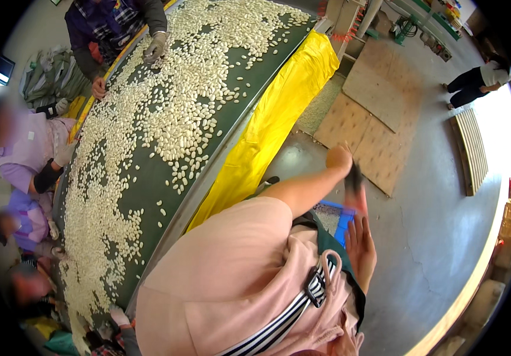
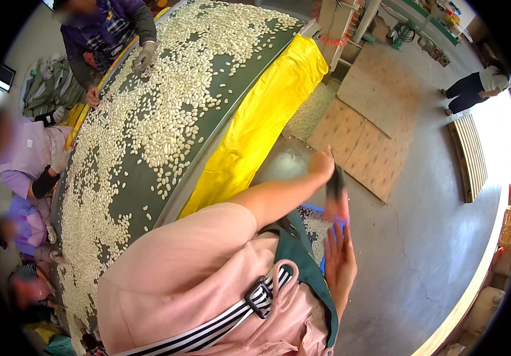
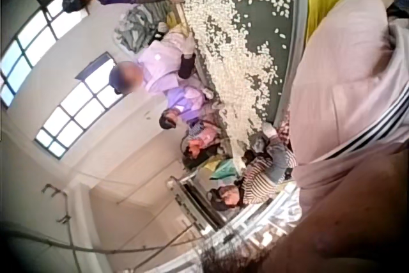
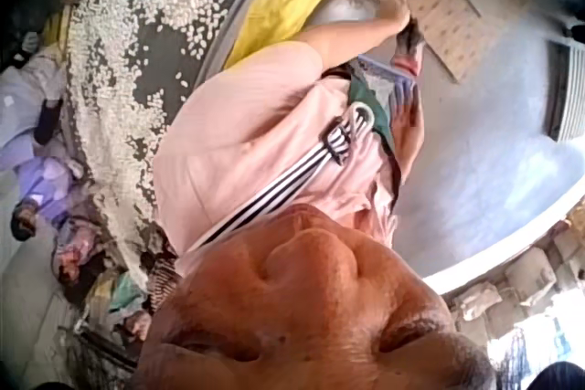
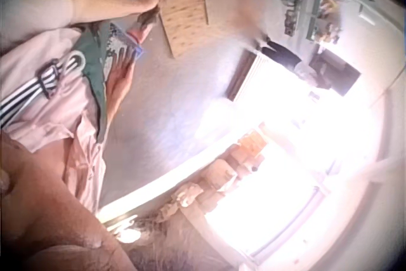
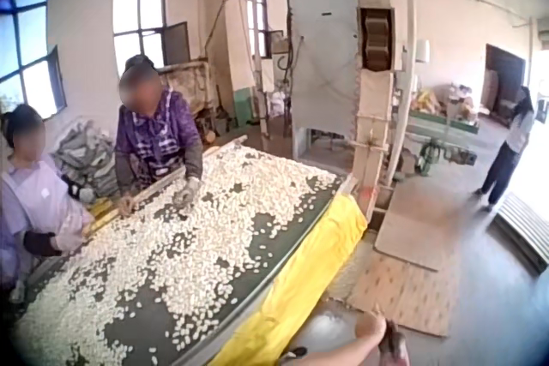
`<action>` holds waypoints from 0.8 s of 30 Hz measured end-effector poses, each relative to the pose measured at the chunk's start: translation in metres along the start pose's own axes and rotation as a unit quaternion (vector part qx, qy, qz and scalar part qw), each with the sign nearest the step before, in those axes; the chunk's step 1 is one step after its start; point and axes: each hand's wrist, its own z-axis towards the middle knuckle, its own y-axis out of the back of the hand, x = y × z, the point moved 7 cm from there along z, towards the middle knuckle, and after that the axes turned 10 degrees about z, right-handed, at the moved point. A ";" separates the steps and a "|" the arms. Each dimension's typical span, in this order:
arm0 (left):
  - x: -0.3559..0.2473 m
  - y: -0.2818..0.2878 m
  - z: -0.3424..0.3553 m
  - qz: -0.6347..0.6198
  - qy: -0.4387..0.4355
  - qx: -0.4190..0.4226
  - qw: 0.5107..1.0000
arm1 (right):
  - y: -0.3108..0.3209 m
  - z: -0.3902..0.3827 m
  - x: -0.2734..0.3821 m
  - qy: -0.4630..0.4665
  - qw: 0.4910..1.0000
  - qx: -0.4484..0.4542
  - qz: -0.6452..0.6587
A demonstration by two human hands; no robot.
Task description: The person sorts white bean seeds on a large green table, using both hands to spread and move the seeds. Other workers are visible nearby performing similar sorting tasks.
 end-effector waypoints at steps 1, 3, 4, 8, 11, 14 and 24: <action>-0.011 0.014 0.002 -0.032 -0.011 0.000 0.999 | 0.027 -0.031 -0.024 -0.071 0.950 -0.068 0.295; -0.055 0.030 -0.034 -0.054 -0.100 0.159 0.981 | 0.069 -0.066 -0.033 -0.027 0.974 -0.188 0.124; -0.065 0.027 -0.049 -0.042 -0.152 0.209 0.965 | 0.079 -0.077 -0.038 -0.016 0.970 -0.240 0.037; -0.079 -0.014 -0.174 -0.022 -0.381 0.363 0.850 | 0.074 -0.052 -0.027 0.161 0.927 -0.292 -0.171; -0.077 -0.017 -0.242 -0.080 -0.361 0.632 0.681 | 0.125 -0.032 -0.065 0.149 0.903 -0.293 -0.276; -0.111 -0.001 -0.177 0.022 -0.433 0.498 0.750 | 0.149 -0.078 -0.066 0.042 0.839 -0.380 -0.388; -0.083 0.028 -0.032 0.132 -0.337 0.668 0.650 | 0.112 -0.015 -0.023 -0.065 0.904 -0.374 -0.198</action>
